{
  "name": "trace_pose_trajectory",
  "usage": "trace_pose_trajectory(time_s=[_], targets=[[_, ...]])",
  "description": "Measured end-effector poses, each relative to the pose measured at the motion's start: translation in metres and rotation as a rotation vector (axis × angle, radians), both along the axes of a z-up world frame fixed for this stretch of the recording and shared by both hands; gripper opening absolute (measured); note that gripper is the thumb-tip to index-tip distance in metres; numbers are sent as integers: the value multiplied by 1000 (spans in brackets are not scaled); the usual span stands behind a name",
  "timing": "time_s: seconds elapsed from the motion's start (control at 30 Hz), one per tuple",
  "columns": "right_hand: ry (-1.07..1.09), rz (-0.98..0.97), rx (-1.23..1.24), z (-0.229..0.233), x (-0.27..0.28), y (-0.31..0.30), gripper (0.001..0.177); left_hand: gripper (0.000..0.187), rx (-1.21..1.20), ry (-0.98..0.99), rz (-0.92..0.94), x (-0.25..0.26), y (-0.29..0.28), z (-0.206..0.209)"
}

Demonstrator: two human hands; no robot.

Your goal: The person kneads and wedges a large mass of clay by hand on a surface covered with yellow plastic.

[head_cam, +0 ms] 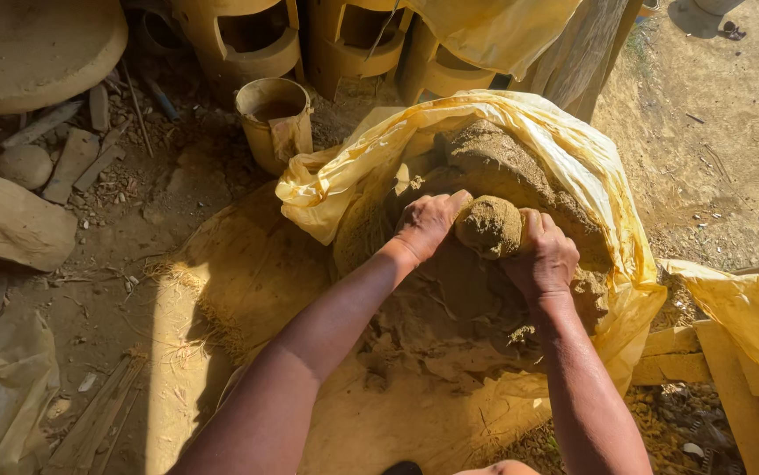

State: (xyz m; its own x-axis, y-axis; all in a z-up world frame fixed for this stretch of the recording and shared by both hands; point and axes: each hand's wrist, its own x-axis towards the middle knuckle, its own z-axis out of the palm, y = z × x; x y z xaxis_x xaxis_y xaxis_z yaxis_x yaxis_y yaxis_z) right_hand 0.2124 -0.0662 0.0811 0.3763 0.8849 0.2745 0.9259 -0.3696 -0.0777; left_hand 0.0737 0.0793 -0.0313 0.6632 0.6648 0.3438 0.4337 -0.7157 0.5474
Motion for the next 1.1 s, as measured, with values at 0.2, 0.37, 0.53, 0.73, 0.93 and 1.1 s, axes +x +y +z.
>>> trace_pose_trajectory(time_s=[0.2, 0.37, 0.53, 0.73, 0.93, 1.1], targets=[[-407, 101, -45, -35, -28, -61, 88, 52, -117, 221, -66, -60, -56, 21], [20, 409, -16, -19, -102, -174, 97, 82, 111, 514, -455, -183, -123, 71], [-310, 274, -23, -20, -106, -129, 82, 72, 224, 481, -207, -142, -129, 73], [-224, 258, 18, -34, -38, -18, 61, 55, 133, 233, -58, -59, -33, -11], [-83, 126, -24, -22, -27, 20, 38, 47, -506, 14, 62, -40, -11, 7], [-316, 268, 5, -29, -75, -54, 65, 116, 7, 507, -249, -123, -77, 42]])
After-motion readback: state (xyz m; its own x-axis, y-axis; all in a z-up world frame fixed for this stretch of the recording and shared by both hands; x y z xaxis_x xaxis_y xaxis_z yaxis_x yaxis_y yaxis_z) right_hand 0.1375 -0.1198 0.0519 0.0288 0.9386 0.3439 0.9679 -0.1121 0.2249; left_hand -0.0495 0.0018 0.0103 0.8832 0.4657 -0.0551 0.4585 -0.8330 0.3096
